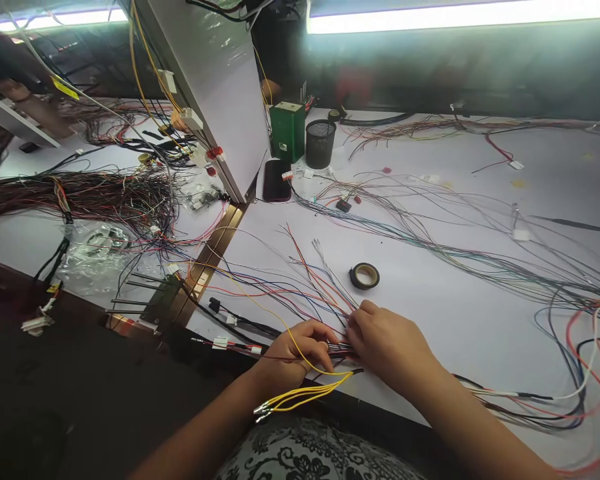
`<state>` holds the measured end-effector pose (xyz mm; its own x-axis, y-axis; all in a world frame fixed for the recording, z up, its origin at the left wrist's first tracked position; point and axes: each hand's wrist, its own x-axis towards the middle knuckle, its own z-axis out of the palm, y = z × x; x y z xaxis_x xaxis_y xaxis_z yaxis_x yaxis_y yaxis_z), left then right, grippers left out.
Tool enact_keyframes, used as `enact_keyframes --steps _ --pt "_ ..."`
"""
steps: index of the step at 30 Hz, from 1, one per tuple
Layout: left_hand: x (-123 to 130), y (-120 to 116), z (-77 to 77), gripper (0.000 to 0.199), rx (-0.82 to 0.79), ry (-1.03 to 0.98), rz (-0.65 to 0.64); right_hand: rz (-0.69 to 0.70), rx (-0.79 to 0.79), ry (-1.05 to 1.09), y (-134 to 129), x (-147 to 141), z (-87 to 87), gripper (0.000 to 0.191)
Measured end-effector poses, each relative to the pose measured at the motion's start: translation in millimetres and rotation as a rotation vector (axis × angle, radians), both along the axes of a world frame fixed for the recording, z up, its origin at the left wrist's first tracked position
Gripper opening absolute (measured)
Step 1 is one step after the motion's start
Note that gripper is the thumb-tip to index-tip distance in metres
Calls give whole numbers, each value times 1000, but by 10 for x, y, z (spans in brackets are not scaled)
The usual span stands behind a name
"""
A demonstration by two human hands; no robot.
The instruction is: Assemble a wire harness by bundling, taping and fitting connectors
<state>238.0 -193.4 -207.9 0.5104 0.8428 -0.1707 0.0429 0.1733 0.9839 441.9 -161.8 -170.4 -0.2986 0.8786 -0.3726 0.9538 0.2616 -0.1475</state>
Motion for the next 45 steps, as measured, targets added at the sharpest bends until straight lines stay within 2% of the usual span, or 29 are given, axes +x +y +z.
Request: enact_keyframes --steps 6,10,12,14,18,23,26,30,33,35,39,41,45 --pt "9 -38 -82 27 13 0 38 -46 -119 -90 -80 -195 41 9" --pt "17 -12 -26 24 28 -31 50 -72 -122 -62 -86 -237 -41 9" --pt "29 9 9 19 16 -59 97 -103 -126 -46 -67 -200 -92 11" --pt "53 26 34 19 -95 -91 177 -139 -141 39 -54 -127 -135 13" --pt "126 61 95 28 -360 -100 295 -223 -181 348 -98 53 -206 11" --pt "219 123 231 39 -339 74 244 -230 -113 542 -220 174 -351 10" --pt "242 144 255 40 -352 26 229 -201 -75 557 -258 190 -402 11" --pt "225 146 218 34 -353 -7 212 -149 -107 535 -237 185 -320 13" --pt "217 136 182 26 -289 14 212 -75 -161 513 -152 158 -186 23" --pt "230 132 160 23 -279 -52 319 -16 -197 482 -73 133 -108 28" --pt "269 143 143 22 -365 -280 629 85 -291 454 60 95 -28 27" --pt "272 149 152 24 -369 -357 672 97 -324 453 94 78 -13 27" --pt "244 148 182 30 -381 -414 612 103 -276 478 129 6 25 24"
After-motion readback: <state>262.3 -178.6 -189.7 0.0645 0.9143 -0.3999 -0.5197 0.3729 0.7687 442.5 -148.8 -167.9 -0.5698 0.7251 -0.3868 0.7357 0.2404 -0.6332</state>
